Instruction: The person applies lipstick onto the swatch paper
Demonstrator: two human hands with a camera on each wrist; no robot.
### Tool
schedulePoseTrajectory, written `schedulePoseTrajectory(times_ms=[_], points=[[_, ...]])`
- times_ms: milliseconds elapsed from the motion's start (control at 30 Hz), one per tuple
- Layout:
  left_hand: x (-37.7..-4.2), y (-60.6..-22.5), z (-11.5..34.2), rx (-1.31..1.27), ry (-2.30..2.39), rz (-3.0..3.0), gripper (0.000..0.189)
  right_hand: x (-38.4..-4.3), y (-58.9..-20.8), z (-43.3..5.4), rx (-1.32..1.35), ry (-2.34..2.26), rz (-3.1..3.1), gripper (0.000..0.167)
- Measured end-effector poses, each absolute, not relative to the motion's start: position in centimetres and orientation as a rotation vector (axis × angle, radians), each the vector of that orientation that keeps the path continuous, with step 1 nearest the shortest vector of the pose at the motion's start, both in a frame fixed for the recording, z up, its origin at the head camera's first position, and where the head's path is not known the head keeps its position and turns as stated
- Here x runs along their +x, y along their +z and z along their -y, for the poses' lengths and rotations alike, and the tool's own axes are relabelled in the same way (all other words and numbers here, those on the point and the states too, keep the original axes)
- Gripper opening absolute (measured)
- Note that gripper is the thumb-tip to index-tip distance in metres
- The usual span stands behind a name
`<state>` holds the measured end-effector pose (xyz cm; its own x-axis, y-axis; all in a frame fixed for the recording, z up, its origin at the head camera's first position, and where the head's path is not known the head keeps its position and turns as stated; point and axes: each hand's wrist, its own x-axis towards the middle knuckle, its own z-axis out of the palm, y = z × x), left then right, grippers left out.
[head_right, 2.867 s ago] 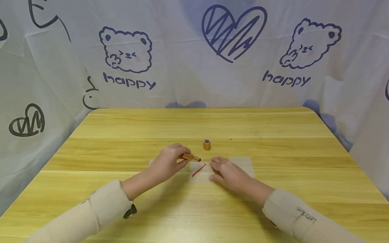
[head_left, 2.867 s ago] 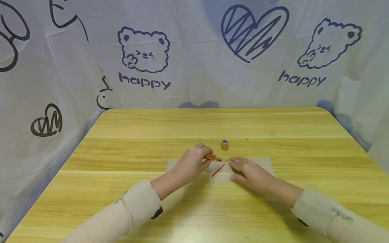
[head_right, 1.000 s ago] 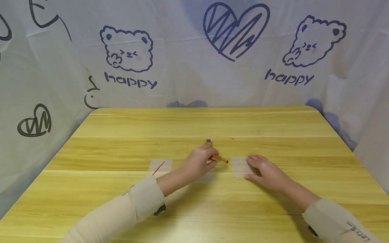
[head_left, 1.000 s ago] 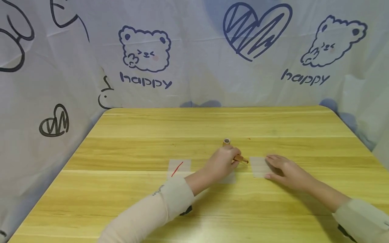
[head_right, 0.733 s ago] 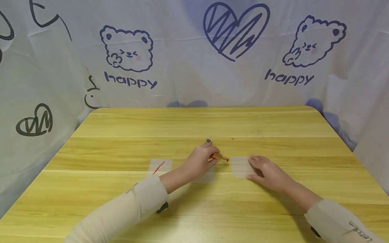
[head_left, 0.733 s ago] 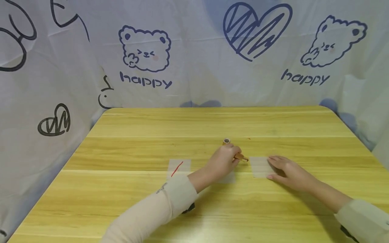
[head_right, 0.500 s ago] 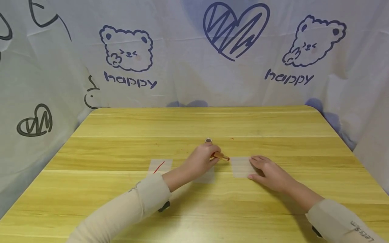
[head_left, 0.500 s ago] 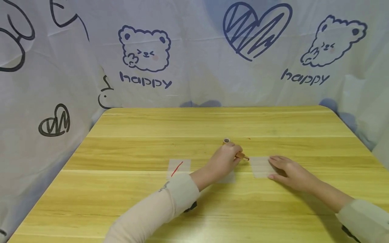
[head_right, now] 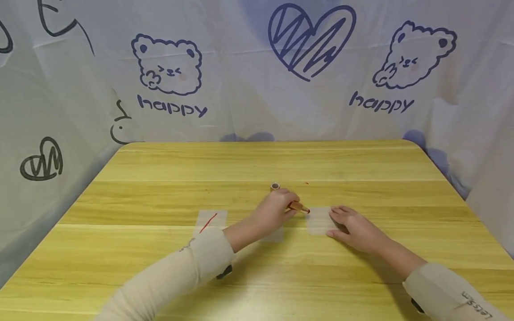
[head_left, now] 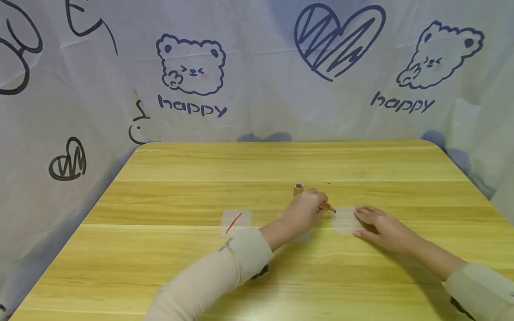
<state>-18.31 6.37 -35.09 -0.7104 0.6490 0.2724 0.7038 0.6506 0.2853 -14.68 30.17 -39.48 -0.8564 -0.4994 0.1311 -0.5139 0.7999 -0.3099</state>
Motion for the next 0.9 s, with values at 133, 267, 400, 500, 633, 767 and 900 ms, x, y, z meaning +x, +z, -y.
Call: schedulePoseTrajectory(times_ms=[133, 267, 400, 500, 633, 767, 900], points=[[-18.3, -35.0, -6.7, -1.12, -0.558, 2.724, 0.012, -14.7, -39.5, -30.2, 0.828, 0.527, 2.948, 0.056], [-18.3, -34.9, -7.1, -1.116, -0.522, 2.727, 0.012, -14.7, -39.6, -30.3, 0.833, 0.516, 2.94, 0.054], [-18.3, -34.9, -7.6, -1.11, -0.508, 2.738, 0.013, -14.6, -39.7, -30.2, 0.831, 0.505, 2.934, 0.053], [-18.3, -35.0, -7.9, -1.111, -0.516, 2.742, 0.014, -14.6, -39.8, -30.2, 0.832, 0.503, 2.924, 0.052], [-18.5, -35.4, -8.2, -1.107, -0.513, 2.743, 0.014, -14.6, -39.9, -30.1, 0.846, 0.518, 2.902, 0.051], [-18.7, -35.5, -8.5, -1.096, -0.509, 2.764, 0.015, -14.6, -39.9, -30.1, 0.85, 0.53, 2.901, 0.051], [-18.8, -35.6, -8.9, -1.083, -0.493, 2.78, 0.015, -14.6, -39.8, -30.2, 0.842, 0.534, 2.907, 0.051]])
